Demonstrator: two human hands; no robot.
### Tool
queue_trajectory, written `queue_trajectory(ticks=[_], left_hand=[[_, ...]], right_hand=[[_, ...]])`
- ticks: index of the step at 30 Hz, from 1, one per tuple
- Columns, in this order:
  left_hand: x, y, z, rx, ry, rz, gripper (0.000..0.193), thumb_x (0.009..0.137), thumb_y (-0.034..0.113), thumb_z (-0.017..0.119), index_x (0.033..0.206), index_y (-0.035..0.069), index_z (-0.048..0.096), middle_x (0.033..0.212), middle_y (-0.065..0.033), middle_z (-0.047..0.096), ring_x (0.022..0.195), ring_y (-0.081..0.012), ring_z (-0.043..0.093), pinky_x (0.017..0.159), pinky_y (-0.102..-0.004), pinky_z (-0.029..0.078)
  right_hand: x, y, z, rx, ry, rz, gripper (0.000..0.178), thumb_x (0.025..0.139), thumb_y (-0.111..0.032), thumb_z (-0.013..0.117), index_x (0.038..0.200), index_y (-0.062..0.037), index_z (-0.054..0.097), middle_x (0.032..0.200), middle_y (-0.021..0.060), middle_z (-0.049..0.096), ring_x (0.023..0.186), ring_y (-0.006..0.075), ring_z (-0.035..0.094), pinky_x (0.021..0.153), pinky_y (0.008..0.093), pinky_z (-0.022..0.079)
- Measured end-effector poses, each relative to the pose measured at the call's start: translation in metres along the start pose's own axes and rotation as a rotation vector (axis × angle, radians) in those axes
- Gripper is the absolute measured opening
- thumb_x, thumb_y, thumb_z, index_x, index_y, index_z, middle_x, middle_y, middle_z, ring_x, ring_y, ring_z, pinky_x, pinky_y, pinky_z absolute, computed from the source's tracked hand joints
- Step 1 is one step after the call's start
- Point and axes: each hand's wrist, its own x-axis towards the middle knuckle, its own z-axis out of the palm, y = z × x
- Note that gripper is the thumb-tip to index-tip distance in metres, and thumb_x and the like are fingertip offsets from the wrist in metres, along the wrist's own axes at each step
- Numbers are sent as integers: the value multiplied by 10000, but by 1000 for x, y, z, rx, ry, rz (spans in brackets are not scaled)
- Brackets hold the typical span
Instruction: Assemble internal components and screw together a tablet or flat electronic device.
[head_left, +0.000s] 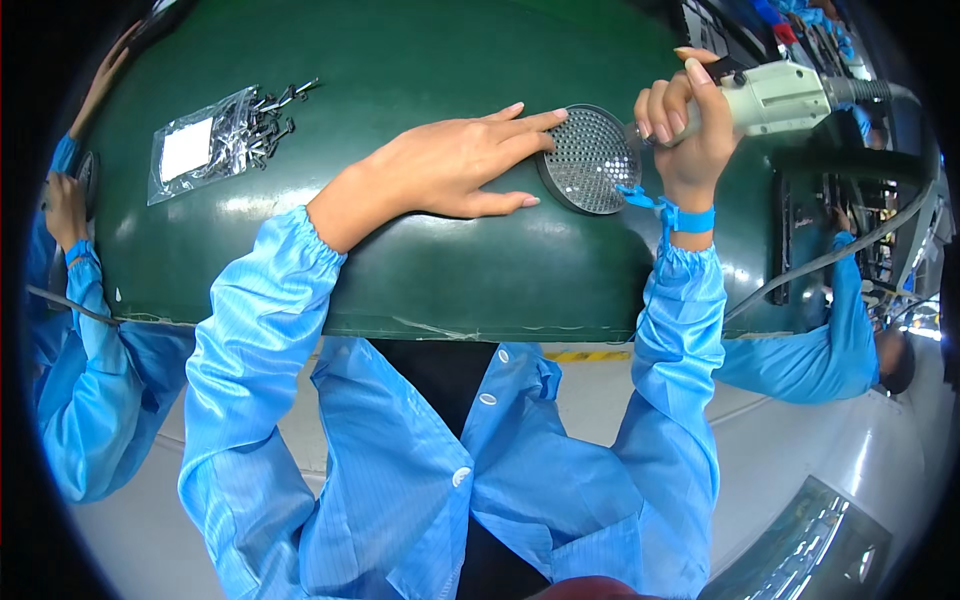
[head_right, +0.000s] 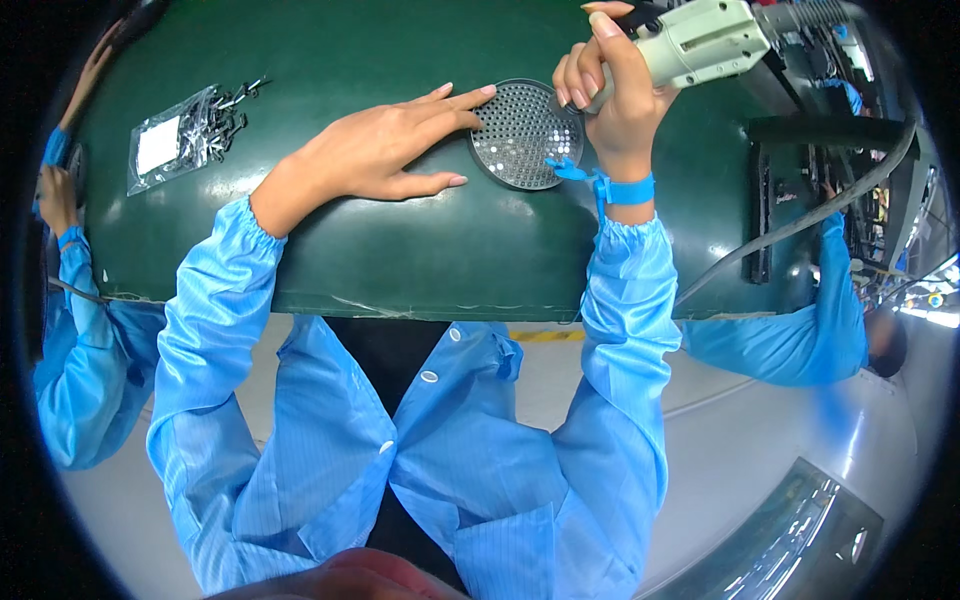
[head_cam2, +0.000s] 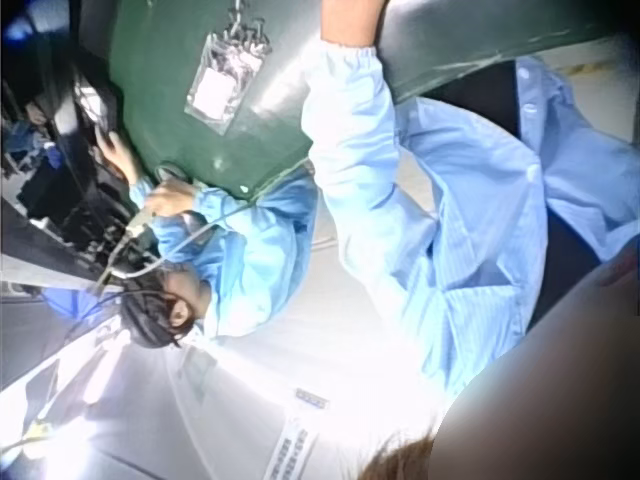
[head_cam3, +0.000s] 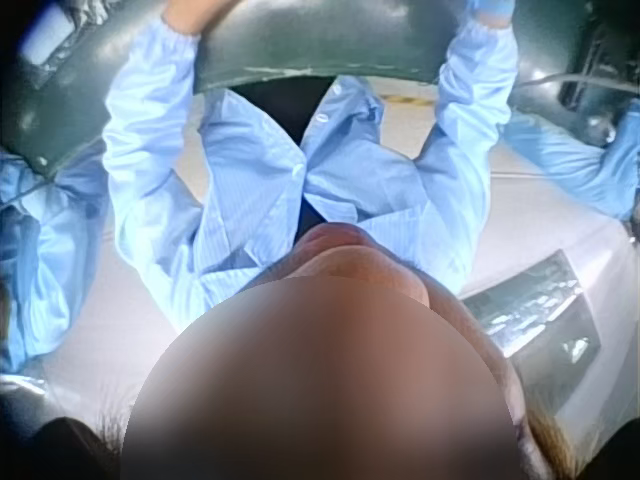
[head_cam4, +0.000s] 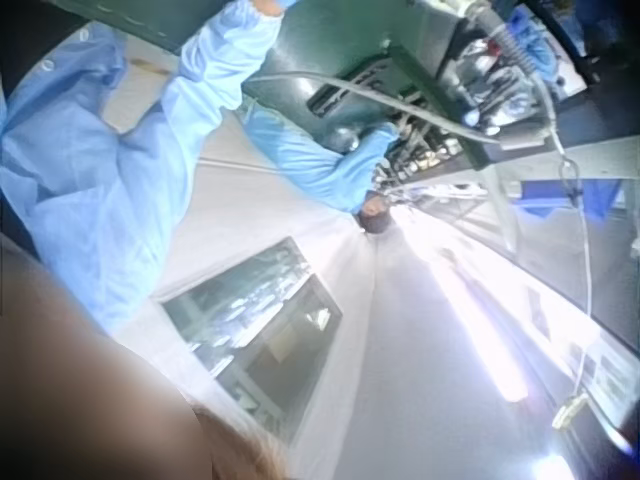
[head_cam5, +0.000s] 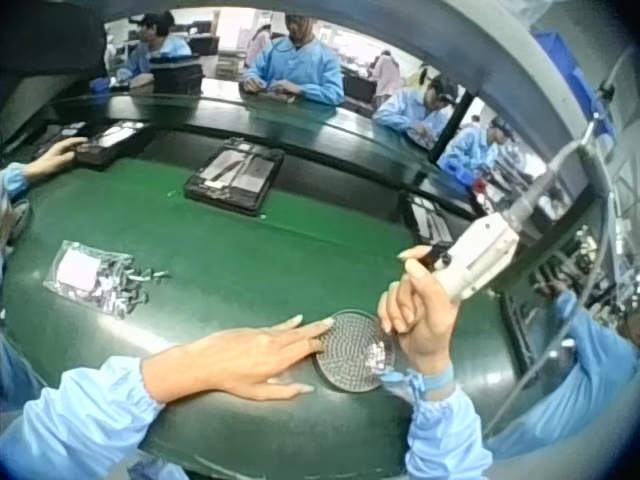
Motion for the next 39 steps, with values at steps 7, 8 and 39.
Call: queue_trajectory(ticks=[7, 8, 39], left_hand=[[17, 5, 2, -34, 31, -41, 586, 844, 451, 759, 1210, 50, 541, 1502, -69, 509, 1219, -422, 585, 1092, -495, 466], [18, 5, 3, -33, 26, -32, 586, 844, 451, 759, 1210, 50, 541, 1502, -69, 509, 1219, -422, 585, 1092, -495, 466], [14, 7, 0, 85, 179, 1, 647, 845, 369, 774, 1352, 39, 544, 1273, -170, 640, 1166, -354, 616, 1003, -440, 502]], right_hand=[[-4, -4, -10, 29, -18, 5, 278, 1013, -171, 482, 1184, 38, 549, 565, -9, 351, 446, 106, 365, 483, 308, 372], [-5, -5, -9, 14, -21, 5, 280, 1013, -171, 482, 1188, 37, 550, 566, -9, 354, 448, 107, 371, 485, 309, 373], [-4, -7, -11, 123, 45, 3, 237, 956, -87, 558, 1127, 77, 566, 540, 19, 394, 409, 132, 415, 418, 321, 390]])
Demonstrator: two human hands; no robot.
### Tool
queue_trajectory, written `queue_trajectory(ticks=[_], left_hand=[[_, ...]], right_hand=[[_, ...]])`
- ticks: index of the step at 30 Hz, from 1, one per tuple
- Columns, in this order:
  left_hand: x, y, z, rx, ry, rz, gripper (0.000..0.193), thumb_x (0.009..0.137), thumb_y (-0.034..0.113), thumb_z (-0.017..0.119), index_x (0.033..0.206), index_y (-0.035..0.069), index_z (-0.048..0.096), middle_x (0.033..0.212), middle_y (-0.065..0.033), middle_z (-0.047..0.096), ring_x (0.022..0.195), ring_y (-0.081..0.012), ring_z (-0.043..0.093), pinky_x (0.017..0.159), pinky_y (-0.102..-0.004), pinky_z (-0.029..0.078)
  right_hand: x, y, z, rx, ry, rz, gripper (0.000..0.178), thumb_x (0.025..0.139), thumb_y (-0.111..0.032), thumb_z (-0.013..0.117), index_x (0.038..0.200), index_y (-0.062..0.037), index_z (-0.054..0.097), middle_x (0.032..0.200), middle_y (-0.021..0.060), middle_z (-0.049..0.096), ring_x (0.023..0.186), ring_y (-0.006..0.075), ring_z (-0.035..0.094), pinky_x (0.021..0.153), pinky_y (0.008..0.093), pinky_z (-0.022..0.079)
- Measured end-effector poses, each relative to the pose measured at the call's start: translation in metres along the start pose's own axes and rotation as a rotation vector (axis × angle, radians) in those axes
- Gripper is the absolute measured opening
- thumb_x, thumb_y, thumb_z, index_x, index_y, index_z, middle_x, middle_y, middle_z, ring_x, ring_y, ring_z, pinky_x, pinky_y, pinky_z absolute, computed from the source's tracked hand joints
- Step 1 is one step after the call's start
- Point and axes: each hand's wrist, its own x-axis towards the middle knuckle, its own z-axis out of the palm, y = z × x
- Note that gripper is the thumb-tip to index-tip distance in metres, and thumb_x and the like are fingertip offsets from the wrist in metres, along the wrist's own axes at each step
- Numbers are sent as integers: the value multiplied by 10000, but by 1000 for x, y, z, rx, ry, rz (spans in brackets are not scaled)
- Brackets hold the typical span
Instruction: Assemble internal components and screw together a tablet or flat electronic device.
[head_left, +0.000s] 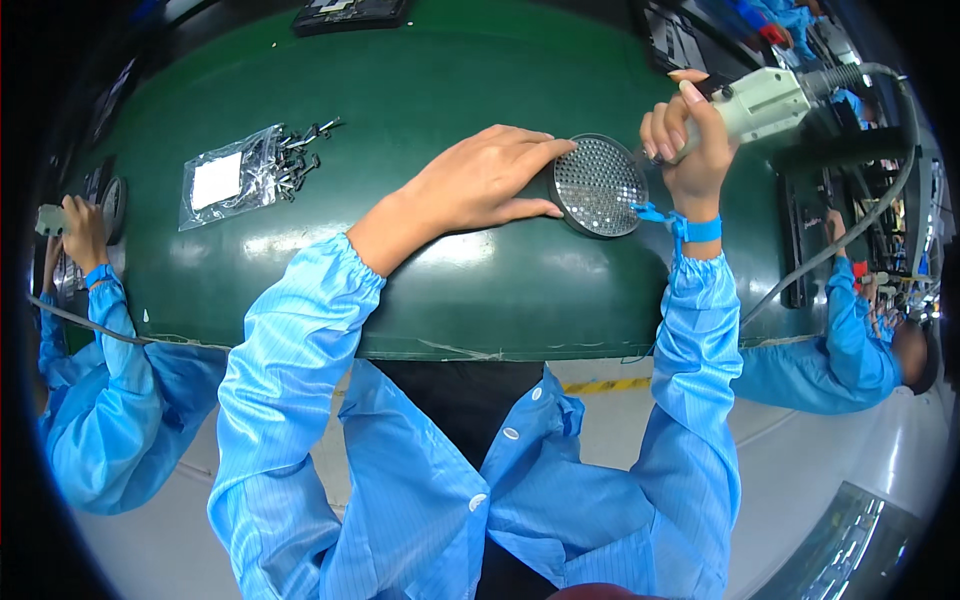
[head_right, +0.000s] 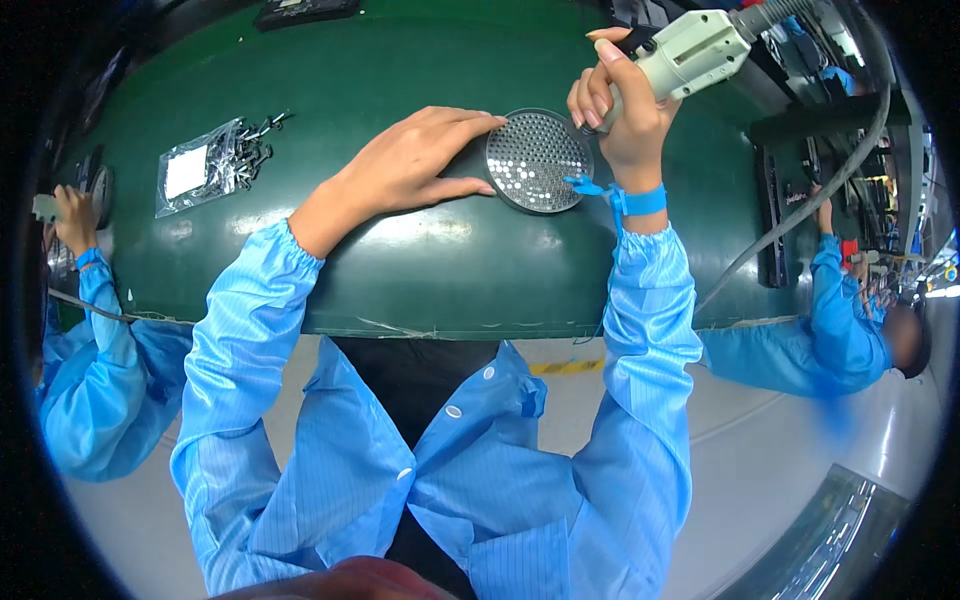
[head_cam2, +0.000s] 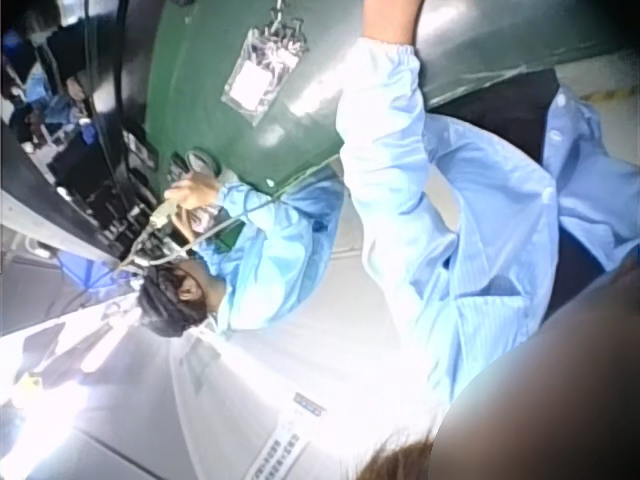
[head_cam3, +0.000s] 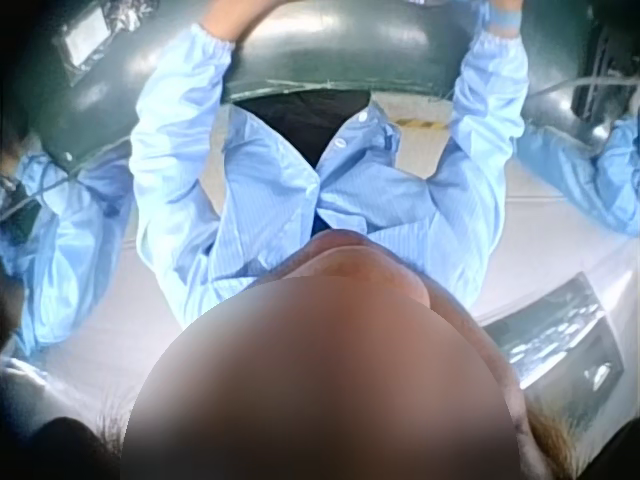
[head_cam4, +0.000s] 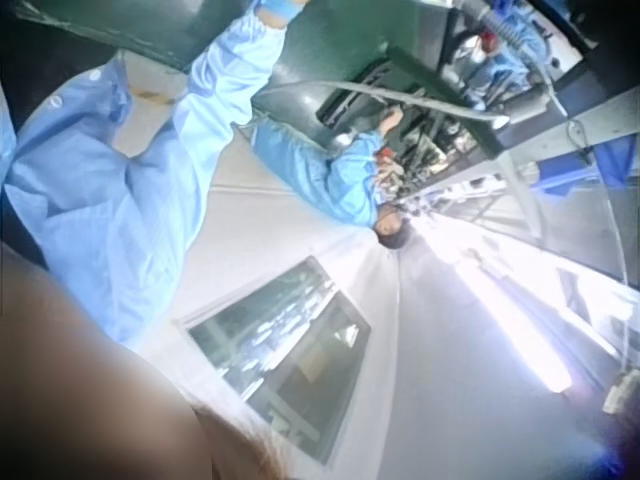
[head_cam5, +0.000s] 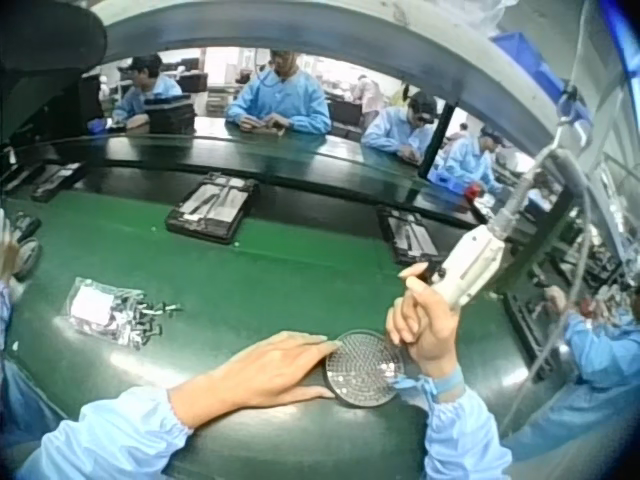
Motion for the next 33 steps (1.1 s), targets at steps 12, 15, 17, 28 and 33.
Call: queue_trajectory(ticks=[12, 15, 17, 28, 33], left_hand=[[2, -2, -1, 14, -25, 23, 554, 867, 318, 754, 1329, 73, 573, 1295, -144, 636, 1180, -338, 612, 1023, -438, 487], [3, -2, 0, 69, -85, 47, 560, 865, 331, 755, 1329, 71, 578, 1294, -144, 636, 1184, -335, 612, 1019, -435, 482], [5, 1, -6, 60, -72, 23, 574, 859, 336, 760, 1333, 72, 575, 1286, -144, 641, 1184, -333, 613, 1016, -434, 480], [131, -83, 33, -121, 282, -477, 407, 940, 356, 652, 1121, -8, 658, 1024, -183, 692, 980, -370, 672, 847, -441, 541], [250, -160, 87, 31, 136, -911, 854, 794, 672, 700, 1212, -66, 603, 1229, -272, 630, 1145, -425, 631, 961, -461, 525]], right_hand=[[-2, -3, 5, -155, -7, -4, 278, 987, -170, 514, 1170, 38, 535, 545, -13, 343, 430, 103, 354, 467, 302, 361], [1, -3, -1, -76, -1, -7, 242, 969, -124, 544, 1134, 52, 560, 541, 7, 378, 419, 120, 390, 443, 310, 382], [4, -2, -1, -2, -6, -20, 213, 951, -81, 573, 1103, 69, 580, 537, 28, 412, 408, 137, 427, 420, 318, 403], [-1, -10, 2, 24, 78, 39, 184, 944, -73, 607, 1058, 70, 593, 549, 27, 446, 410, 119, 442, 420, 289, 409], [2, -3, 3, 21, 80, 73, 159, 934, -54, 639, 1047, 54, 609, 600, 29, 501, 431, 98, 458, 425, 262, 409]])
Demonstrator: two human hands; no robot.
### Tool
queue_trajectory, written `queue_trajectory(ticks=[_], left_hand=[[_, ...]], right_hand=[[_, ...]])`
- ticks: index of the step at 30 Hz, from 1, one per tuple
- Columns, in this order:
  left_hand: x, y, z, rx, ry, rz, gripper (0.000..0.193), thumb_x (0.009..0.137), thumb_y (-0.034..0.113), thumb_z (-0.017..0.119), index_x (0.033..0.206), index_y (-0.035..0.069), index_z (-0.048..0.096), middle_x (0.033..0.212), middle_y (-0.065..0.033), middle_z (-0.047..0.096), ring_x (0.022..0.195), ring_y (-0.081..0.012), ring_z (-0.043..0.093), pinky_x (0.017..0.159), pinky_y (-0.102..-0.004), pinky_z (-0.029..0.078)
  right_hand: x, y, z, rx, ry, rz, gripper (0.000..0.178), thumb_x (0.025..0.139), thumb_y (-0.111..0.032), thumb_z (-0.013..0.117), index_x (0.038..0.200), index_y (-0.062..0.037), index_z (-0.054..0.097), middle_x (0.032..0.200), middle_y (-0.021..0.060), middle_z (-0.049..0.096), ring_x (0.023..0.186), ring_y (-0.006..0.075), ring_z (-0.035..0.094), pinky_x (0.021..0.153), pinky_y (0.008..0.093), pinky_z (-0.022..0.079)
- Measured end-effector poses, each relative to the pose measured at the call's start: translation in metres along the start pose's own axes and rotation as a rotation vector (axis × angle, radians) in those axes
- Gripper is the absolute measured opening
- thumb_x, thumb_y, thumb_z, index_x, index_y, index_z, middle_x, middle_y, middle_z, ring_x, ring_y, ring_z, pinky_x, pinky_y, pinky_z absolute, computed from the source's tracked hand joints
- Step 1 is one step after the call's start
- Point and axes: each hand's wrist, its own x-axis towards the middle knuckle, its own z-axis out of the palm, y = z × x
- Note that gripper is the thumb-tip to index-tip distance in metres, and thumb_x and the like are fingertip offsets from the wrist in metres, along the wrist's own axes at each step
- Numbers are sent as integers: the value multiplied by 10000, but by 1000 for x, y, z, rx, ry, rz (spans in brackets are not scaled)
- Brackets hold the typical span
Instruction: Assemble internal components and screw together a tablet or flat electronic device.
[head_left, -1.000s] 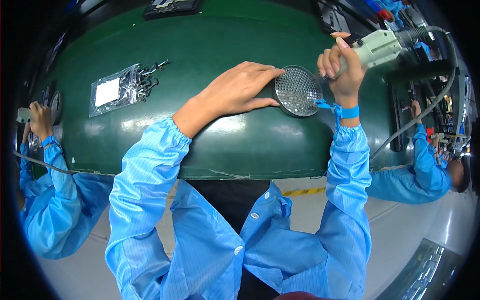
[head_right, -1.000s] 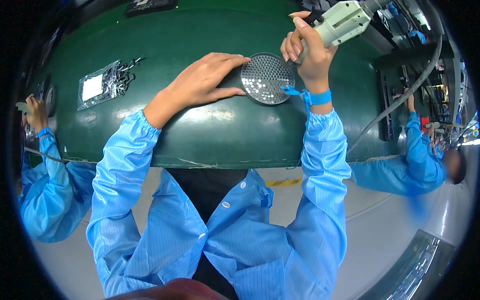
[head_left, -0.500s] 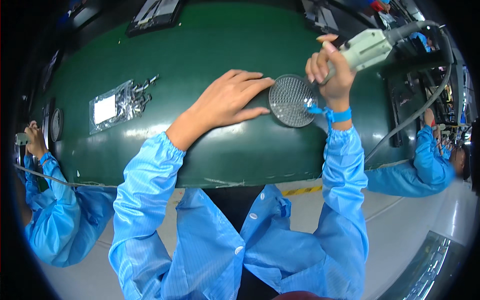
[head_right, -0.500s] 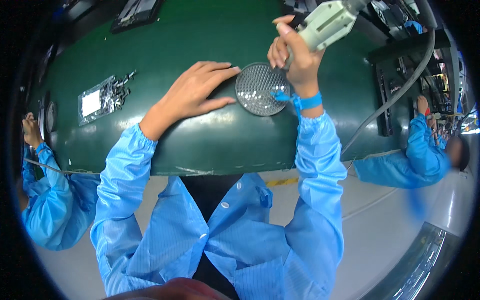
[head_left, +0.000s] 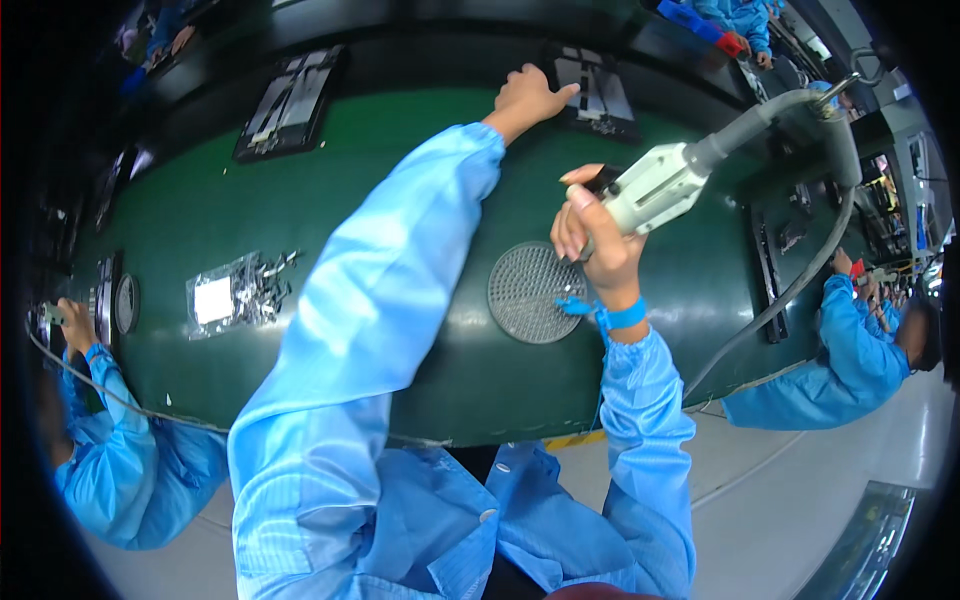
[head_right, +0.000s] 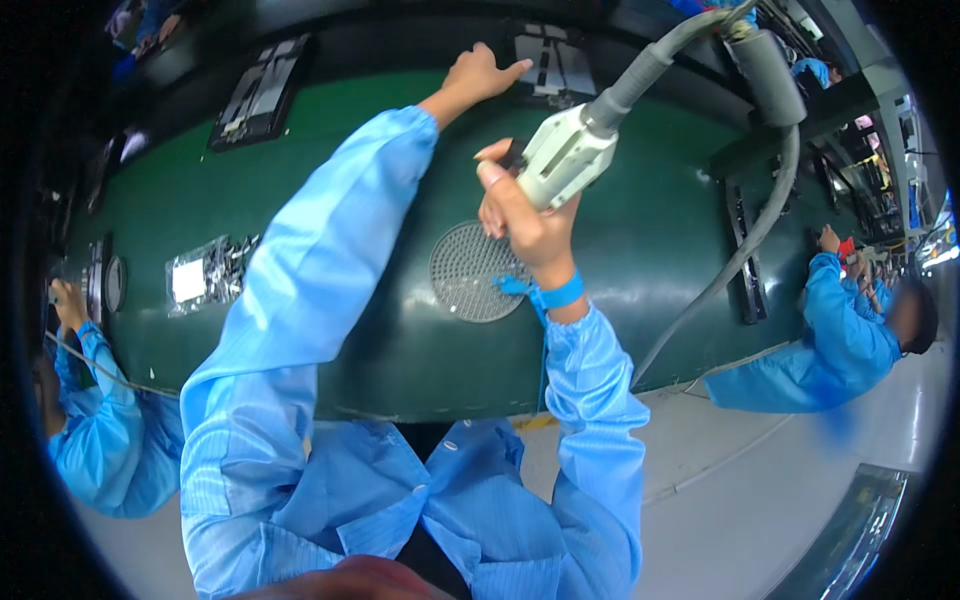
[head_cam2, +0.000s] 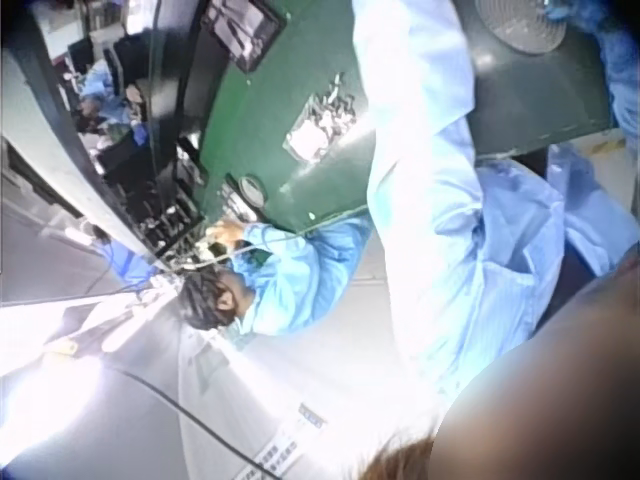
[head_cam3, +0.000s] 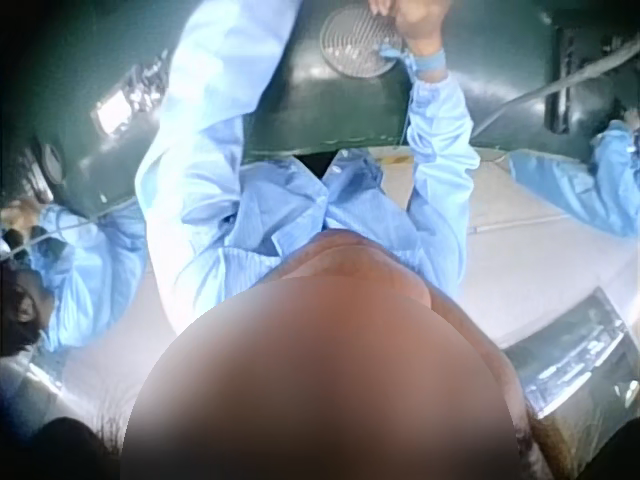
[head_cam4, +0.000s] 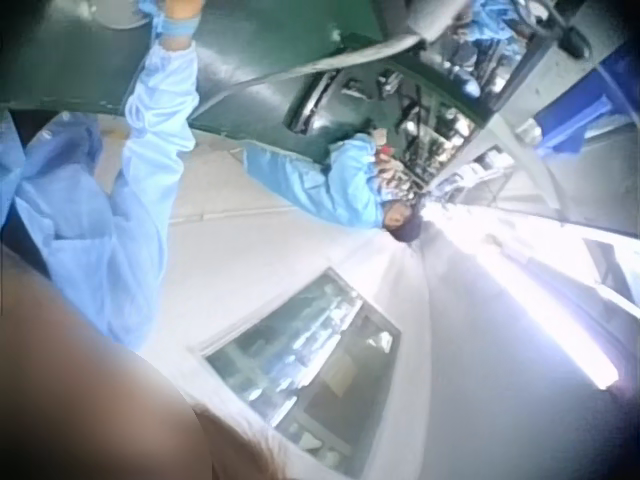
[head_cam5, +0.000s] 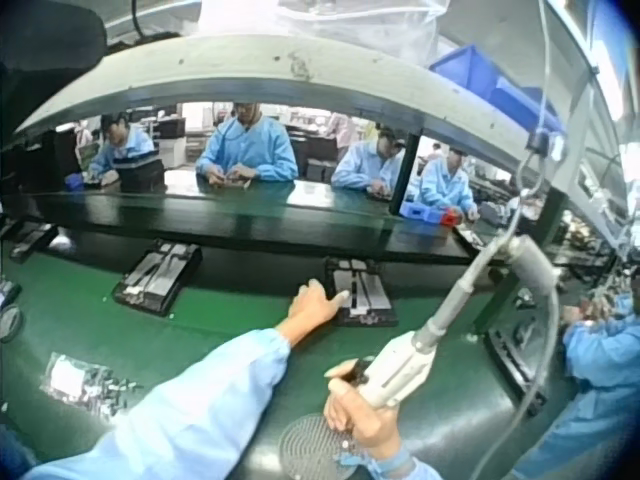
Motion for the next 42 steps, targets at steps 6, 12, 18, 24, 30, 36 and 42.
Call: queue_trajectory(ticks=[6, 12, 18, 24, 30, 36, 42], left_hand=[[24, 64, 43, 241, -299, 0, 940, 714, 742, 743, 1344, 53, 636, 1460, -220, 493, 1290, -452, 503, 1029, -482, 467], [59, 29, 36, 59, -31, 6, 647, 830, 500, 739, 1147, -63, 695, 1263, -266, 648, 1196, -375, 616, 1008, -442, 479], [-10, -7, -66, -406, -80, 57, 589, 993, 354, 579, 1356, -105, 507, 1296, -250, 634, 1189, -318, 626, 1012, -384, 477], [-209, -68, -192, -755, 177, 196, 470, 1042, 121, 540, 1479, -12, 429, 1172, -80, 654, 1027, -162, 584, 910, -311, 492], [-377, -113, -199, -500, 79, -126, 641, 1060, 239, 521, 1555, -61, 248, 1517, -240, 439, 1403, -263, 422, 1159, -339, 318], [-424, -99, -204, -346, -222, -163, 741, 1047, 241, 500, 1537, -128, 84, 896, -330, 659, 765, -490, 665, 737, -498, 533], [-382, -124, -240, 371, -10, 31, 348, 1005, 299, 581, 831, 14, 681, 782, -224, 635, 705, -413, 664, 618, -472, 534]], right_hand=[[1, -2, -20, 6, 68, 3, 144, 918, 11, 642, 1053, 46, 611, 634, 22, 535, 454, 82, 473, 427, 254, 416], [-5, 2, -1, 35, 9, 4, 153, 923, 5, 631, 1063, 57, 601, 610, 20, 519, 452, 89, 473, 432, 261, 411], [-4, 2, -7, -41, 29, -67, 163, 923, -40, 635, 1048, 62, 614, 551, 27, 479, 430, 122, 465, 433, 278, 407], [-7, 0, -10, -74, 6, -117, 174, 929, -64, 602, 1047, 63, 615, 542, 31, 438, 420, 128, 420, 435, 306, 395], [-12, -1, -5, -69, -20, -101, 199, 946, -86, 577, 1074, 64, 606, 560, 14, 402, 435, 120, 387, 448, 311, 378], [-13, 3, -10, -74, -30, -79, 285, 974, -137, 527, 1158, 80, 545, 564, 4, 349, 436, 119, 359, 459, 311, 369], [-11, 5, -15, -105, -56, -114, 286, 977, -130, 513, 1146, 100, 535, 557, 4, 349, 429, 112, 361, 447, 299, 368]])
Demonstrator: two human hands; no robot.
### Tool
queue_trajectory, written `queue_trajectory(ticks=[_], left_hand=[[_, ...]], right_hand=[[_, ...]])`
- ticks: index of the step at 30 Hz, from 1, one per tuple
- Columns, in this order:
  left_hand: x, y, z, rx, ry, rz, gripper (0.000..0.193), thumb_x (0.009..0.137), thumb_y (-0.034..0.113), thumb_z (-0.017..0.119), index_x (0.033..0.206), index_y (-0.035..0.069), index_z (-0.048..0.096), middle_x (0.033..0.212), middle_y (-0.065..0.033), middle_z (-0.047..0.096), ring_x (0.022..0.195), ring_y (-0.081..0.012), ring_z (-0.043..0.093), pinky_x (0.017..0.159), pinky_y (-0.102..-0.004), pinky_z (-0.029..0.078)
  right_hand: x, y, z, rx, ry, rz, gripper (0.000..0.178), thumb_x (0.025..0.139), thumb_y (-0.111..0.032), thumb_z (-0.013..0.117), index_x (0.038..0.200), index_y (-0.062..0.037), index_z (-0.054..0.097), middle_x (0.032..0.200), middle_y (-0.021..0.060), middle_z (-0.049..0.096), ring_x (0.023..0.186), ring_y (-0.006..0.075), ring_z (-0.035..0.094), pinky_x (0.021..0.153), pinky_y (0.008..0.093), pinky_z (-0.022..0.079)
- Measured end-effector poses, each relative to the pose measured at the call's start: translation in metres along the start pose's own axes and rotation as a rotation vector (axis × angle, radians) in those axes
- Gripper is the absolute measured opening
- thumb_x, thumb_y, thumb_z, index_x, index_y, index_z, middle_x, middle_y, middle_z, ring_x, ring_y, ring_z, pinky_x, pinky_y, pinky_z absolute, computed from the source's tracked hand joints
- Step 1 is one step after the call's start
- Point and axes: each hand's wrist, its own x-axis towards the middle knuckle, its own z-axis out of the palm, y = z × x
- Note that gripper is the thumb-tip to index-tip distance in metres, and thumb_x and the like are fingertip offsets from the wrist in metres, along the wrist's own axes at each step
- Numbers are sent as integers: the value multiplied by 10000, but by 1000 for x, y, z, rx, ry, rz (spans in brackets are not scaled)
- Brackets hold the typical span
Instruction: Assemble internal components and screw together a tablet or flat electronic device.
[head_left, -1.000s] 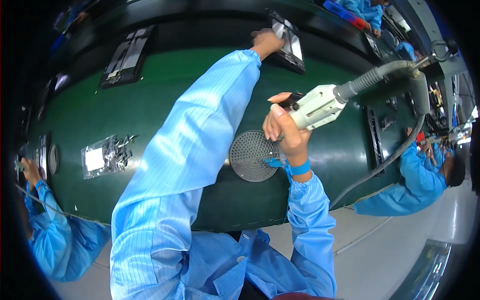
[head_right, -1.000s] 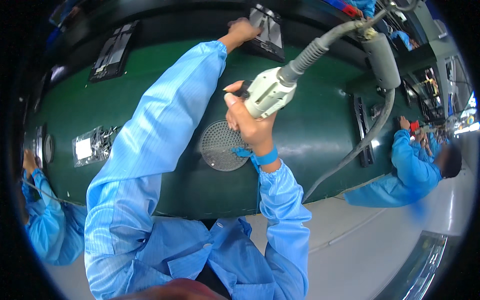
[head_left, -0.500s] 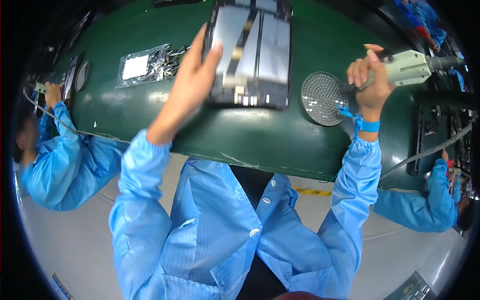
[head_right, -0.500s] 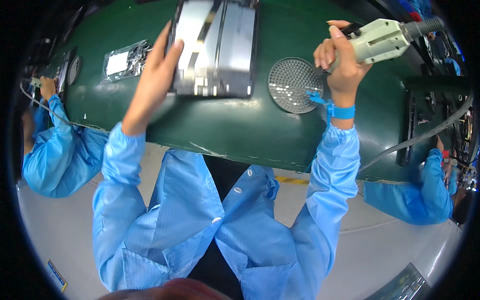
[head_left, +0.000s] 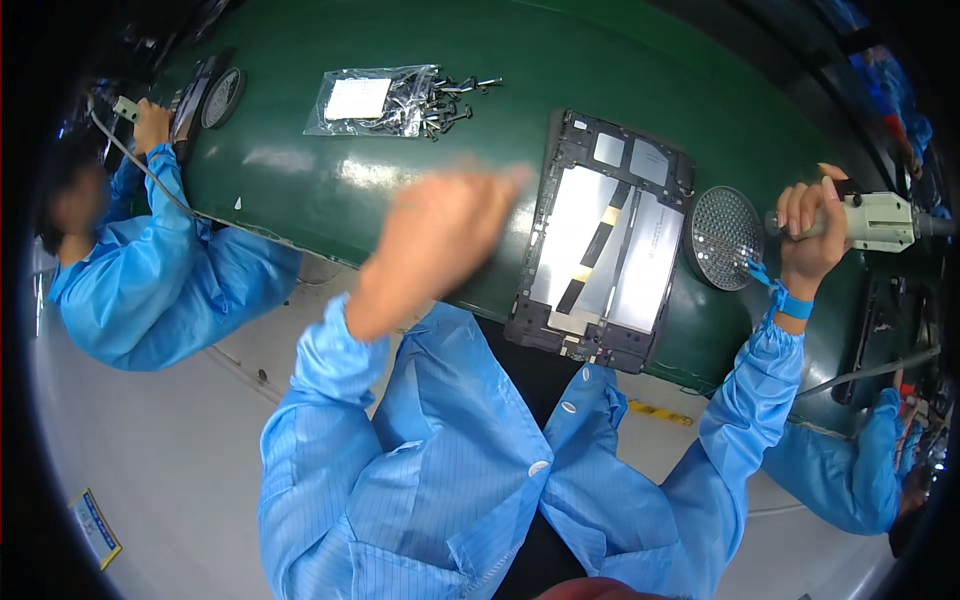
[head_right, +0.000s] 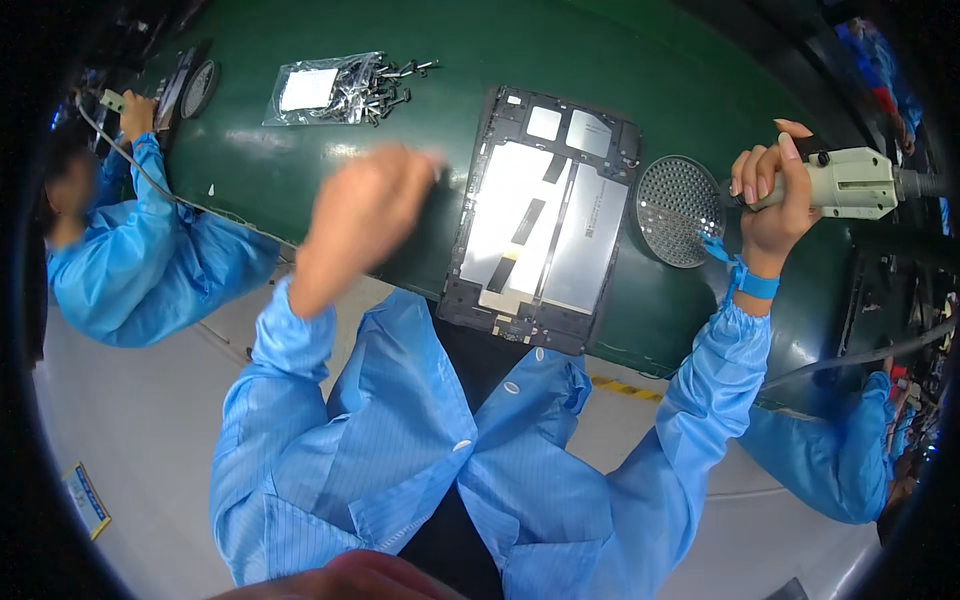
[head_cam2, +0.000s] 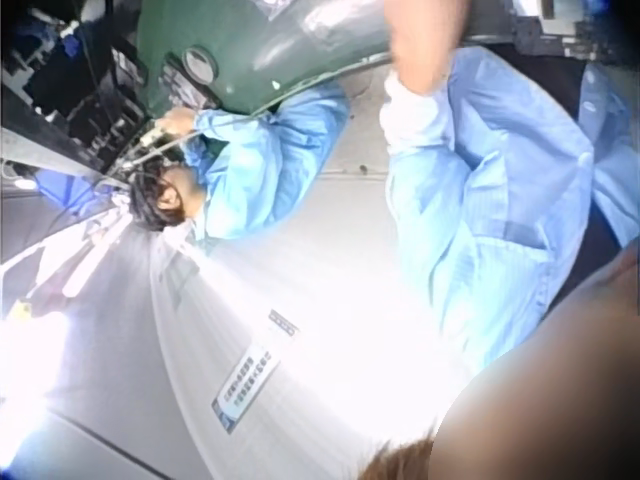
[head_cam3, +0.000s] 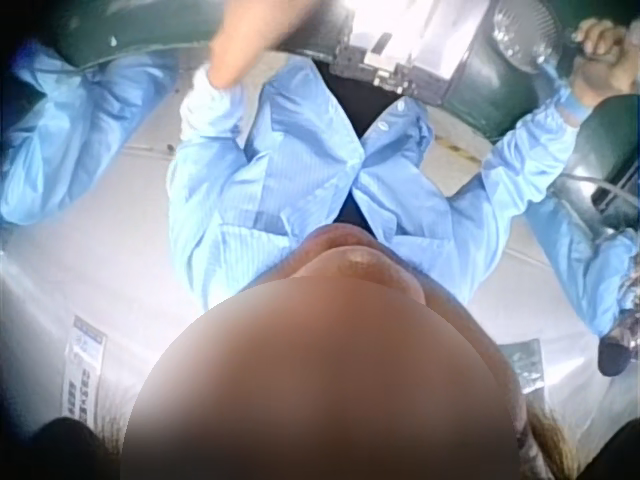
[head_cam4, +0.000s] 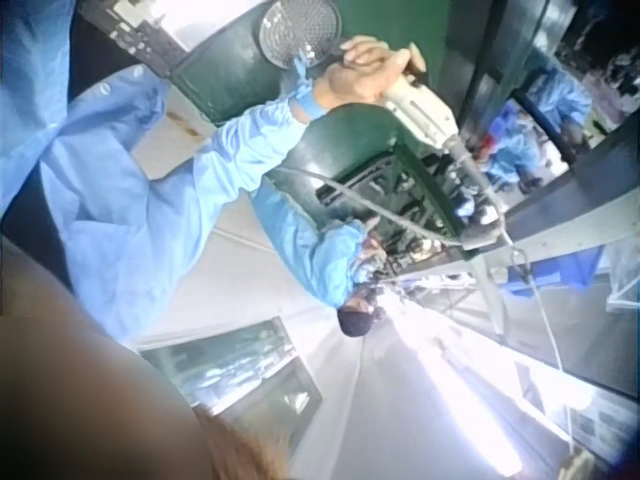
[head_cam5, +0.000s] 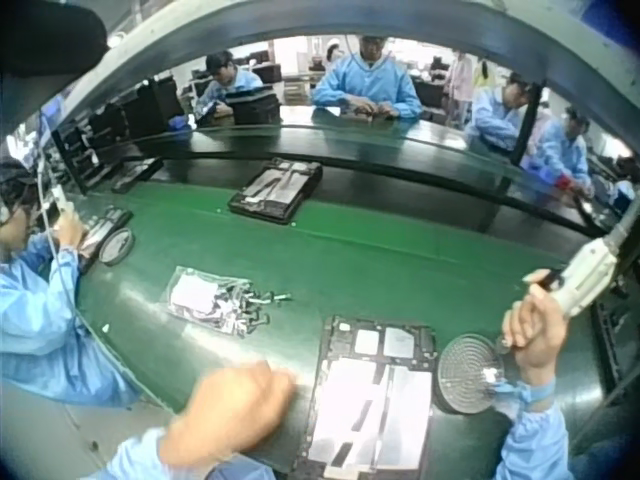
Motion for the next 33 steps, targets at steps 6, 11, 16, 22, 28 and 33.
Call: queue_trajectory(ticks=[6, 11, 16, 22, 28, 33], left_hand=[[131, -115, -15, -169, -38, 312, 239, 845, 175, 792, 1041, 57, 727, 949, -43, 638, 812, -179, 625, 691, -326, 501], [157, -129, -18, -243, -313, 391, 194, 875, 149, 769, 1004, 19, 705, 946, -49, 666, 838, -178, 655, 748, -316, 527], [146, -114, -22, -252, -186, 288, 151, 936, 135, 704, 1018, 9, 684, 932, -75, 717, 881, -178, 691, 822, -312, 546], [123, -77, -4, -887, 72, 204, 262, 959, 127, 693, 1204, 33, 687, 927, -70, 728, 858, -123, 691, 812, -283, 570], [116, -41, 16, -837, 44, 60, 421, 996, 115, 625, 1389, -23, 560, 1000, -63, 702, 764, -73, 639, 657, -233, 521], [108, -34, 41, -410, 197, 255, 204, 914, 142, 711, 1080, 34, 760, 940, -112, 706, 747, -212, 701, 692, -310, 551]], right_hand=[[0, -2, 6, -27, 3, -6, 288, 971, -129, 516, 1156, 91, 539, 560, 3, 356, 435, 110, 373, 453, 293, 370], [-1, -4, 5, -26, 0, -6, 297, 969, -134, 523, 1163, 89, 544, 564, 3, 358, 436, 109, 373, 458, 295, 373], [-2, -4, 6, -19, -17, 3, 293, 971, -130, 510, 1161, 89, 553, 565, 2, 358, 446, 107, 377, 470, 294, 380], [-1, -4, 7, 3, -22, 13, 299, 963, -124, 513, 1172, 86, 559, 562, -1, 351, 450, 110, 374, 470, 301, 378], [-2, -7, 11, -15, 2, -1, 305, 947, -118, 541, 1154, 104, 566, 559, 5, 361, 445, 117, 385, 461, 310, 373], [-3, -7, 8, -96, -29, 31, 357, 976, -184, 497, 1204, 89, 525, 591, -3, 365, 481, 108, 367, 506, 297, 364]])
